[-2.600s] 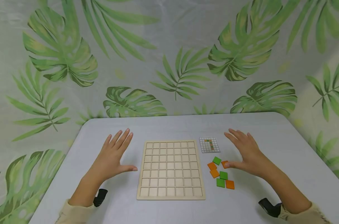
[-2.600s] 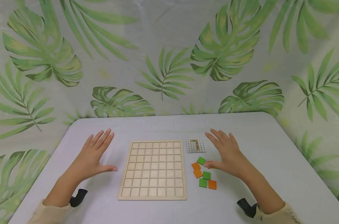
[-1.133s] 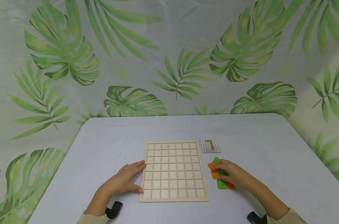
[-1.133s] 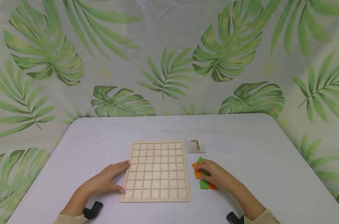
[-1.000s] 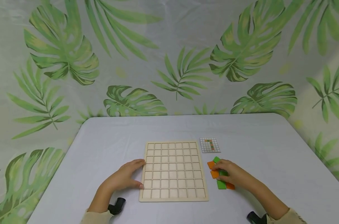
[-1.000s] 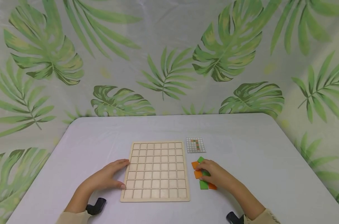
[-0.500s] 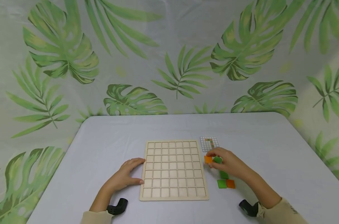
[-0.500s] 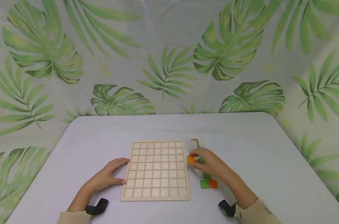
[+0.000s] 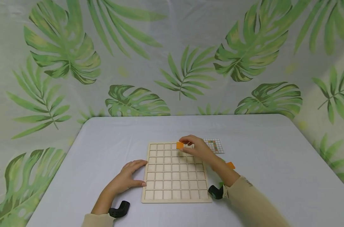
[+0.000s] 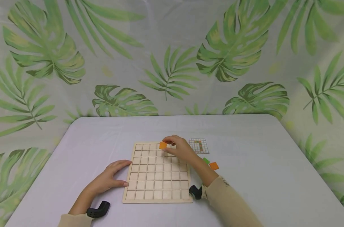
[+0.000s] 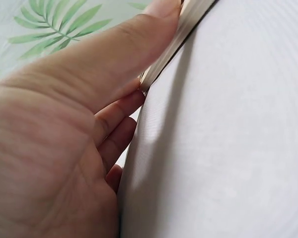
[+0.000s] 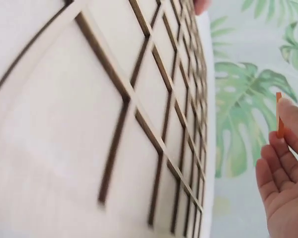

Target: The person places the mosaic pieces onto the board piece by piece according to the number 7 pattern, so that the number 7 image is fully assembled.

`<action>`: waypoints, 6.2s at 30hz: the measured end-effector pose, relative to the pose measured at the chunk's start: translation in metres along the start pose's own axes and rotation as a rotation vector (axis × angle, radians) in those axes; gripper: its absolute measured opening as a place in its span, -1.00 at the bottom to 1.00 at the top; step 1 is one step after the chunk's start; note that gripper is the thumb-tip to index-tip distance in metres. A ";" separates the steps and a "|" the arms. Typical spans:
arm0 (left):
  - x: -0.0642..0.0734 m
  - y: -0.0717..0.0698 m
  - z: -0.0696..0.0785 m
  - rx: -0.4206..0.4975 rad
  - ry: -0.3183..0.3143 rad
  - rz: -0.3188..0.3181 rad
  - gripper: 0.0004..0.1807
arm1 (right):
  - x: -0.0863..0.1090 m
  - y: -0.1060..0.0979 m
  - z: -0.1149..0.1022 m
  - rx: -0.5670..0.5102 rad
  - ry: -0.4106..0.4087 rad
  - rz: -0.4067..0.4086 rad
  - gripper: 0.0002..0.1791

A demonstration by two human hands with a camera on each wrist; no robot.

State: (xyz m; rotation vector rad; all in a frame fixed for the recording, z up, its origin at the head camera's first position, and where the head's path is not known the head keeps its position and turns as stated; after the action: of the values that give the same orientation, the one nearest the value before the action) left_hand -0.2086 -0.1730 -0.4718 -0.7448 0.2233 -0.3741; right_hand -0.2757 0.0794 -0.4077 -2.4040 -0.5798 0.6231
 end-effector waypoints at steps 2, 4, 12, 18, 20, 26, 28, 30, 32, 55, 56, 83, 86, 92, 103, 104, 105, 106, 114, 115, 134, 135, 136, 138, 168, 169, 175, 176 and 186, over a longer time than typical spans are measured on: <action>0.000 0.000 -0.001 0.000 -0.002 0.003 -0.11 | -0.007 0.012 0.003 -0.015 0.013 -0.021 -0.64; 0.000 0.000 -0.001 -0.004 -0.004 0.006 -0.11 | -0.012 0.023 0.008 -0.029 0.040 -0.040 -0.66; -0.001 0.001 0.000 -0.018 -0.006 0.004 -0.11 | -0.020 0.053 0.025 -0.013 0.163 -0.091 -0.70; 0.000 0.000 0.000 -0.025 0.002 0.008 -0.12 | -0.024 0.060 0.022 0.046 0.158 -0.107 -0.73; 0.000 0.000 0.000 -0.023 0.001 0.009 -0.12 | -0.025 0.062 0.021 0.082 0.148 -0.121 -0.73; 0.000 -0.001 0.001 -0.014 -0.009 0.014 -0.12 | -0.028 0.065 0.020 0.125 0.160 -0.136 -0.73; 0.000 -0.001 0.001 -0.014 -0.017 0.014 -0.12 | -0.029 0.066 0.019 0.121 0.162 -0.139 -0.72; 0.000 -0.001 0.001 -0.011 -0.024 0.013 -0.12 | -0.029 0.066 0.018 0.116 0.157 -0.149 -0.70; 0.000 -0.001 0.001 -0.014 -0.023 0.012 -0.12 | -0.028 0.065 0.018 0.101 0.171 -0.166 -0.67; 0.000 0.001 0.000 -0.021 -0.030 0.006 -0.11 | 0.058 -0.057 0.038 -0.022 0.227 -0.009 -0.47; 0.000 0.000 0.000 -0.022 -0.030 0.007 -0.11 | 0.065 -0.061 0.042 -0.018 0.244 -0.010 -0.47; 0.000 0.002 0.000 -0.027 -0.023 0.012 -0.13 | 0.102 -0.070 0.080 0.228 0.304 -0.097 -0.71; 0.000 0.002 0.000 -0.024 -0.026 0.011 -0.13 | 0.095 -0.072 0.073 0.227 0.277 -0.067 -0.67; 0.000 0.001 0.001 -0.033 -0.033 0.011 -0.12 | 0.072 -0.072 0.047 0.175 0.172 0.011 -0.62; -0.001 0.001 0.001 -0.040 -0.026 0.014 -0.13 | 0.017 -0.042 0.016 0.050 0.062 0.115 -0.61; -0.001 0.001 0.001 -0.039 -0.026 0.014 -0.13 | 0.013 -0.038 0.014 0.037 0.070 0.119 -0.61; -0.001 0.001 0.001 -0.037 -0.026 0.013 -0.13 | 0.009 -0.034 0.013 0.030 0.075 0.122 -0.61; -0.001 0.001 0.001 -0.036 -0.027 0.012 -0.13 | 0.006 -0.030 0.013 0.017 0.082 0.125 -0.61; 0.000 0.001 0.001 -0.036 -0.030 0.015 -0.13 | -0.008 0.004 0.023 -0.039 0.082 0.115 -0.64; 0.000 0.001 0.000 -0.038 -0.031 0.015 -0.13 | -0.009 0.008 0.026 -0.039 0.095 0.104 -0.65; 0.002 -0.001 0.001 -0.044 -0.017 0.006 -0.12 | -0.007 0.045 0.036 0.066 0.129 -0.088 -0.64; 0.002 -0.001 0.002 -0.044 -0.014 0.005 -0.12 | -0.007 0.045 0.036 0.062 0.137 -0.095 -0.63; 0.002 -0.001 0.002 -0.045 -0.013 0.005 -0.13 | -0.006 0.044 0.036 0.057 0.146 -0.101 -0.62; 0.002 -0.001 0.002 -0.043 -0.013 0.005 -0.13 | -0.005 0.043 0.035 0.045 0.159 -0.109 -0.59; 0.000 0.000 0.002 -0.043 -0.022 0.006 -0.15 | 0.104 -0.038 0.048 0.121 0.251 -0.044 -0.41; 0.000 0.000 0.002 -0.039 -0.028 0.004 -0.15 | 0.108 -0.039 0.051 0.120 0.260 -0.046 -0.41; 0.001 0.001 0.002 -0.023 -0.047 -0.005 -0.14 | 0.124 -0.043 0.062 0.143 0.293 -0.031 -0.50; 0.001 0.000 0.002 -0.026 -0.044 -0.004 -0.15 | 0.125 -0.043 0.063 0.149 0.293 -0.027 -0.52; 0.000 0.000 0.002 -0.040 -0.020 0.001 -0.15 | 0.121 -0.042 0.065 0.163 0.315 0.006 -0.73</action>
State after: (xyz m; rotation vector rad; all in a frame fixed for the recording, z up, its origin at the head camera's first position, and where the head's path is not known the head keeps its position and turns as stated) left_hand -0.2077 -0.1717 -0.4698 -0.7878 0.2125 -0.3620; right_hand -0.2258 0.2018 -0.4643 -2.2866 -0.3725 0.2725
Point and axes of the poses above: each hand's wrist, its own x-axis away from the middle knuckle, its own y-axis out of the palm, z = x × y, the point moved 7 cm from there along -x, towards the middle knuckle, and after that the axes turned 1 degree about x, right-handed, at the moved point
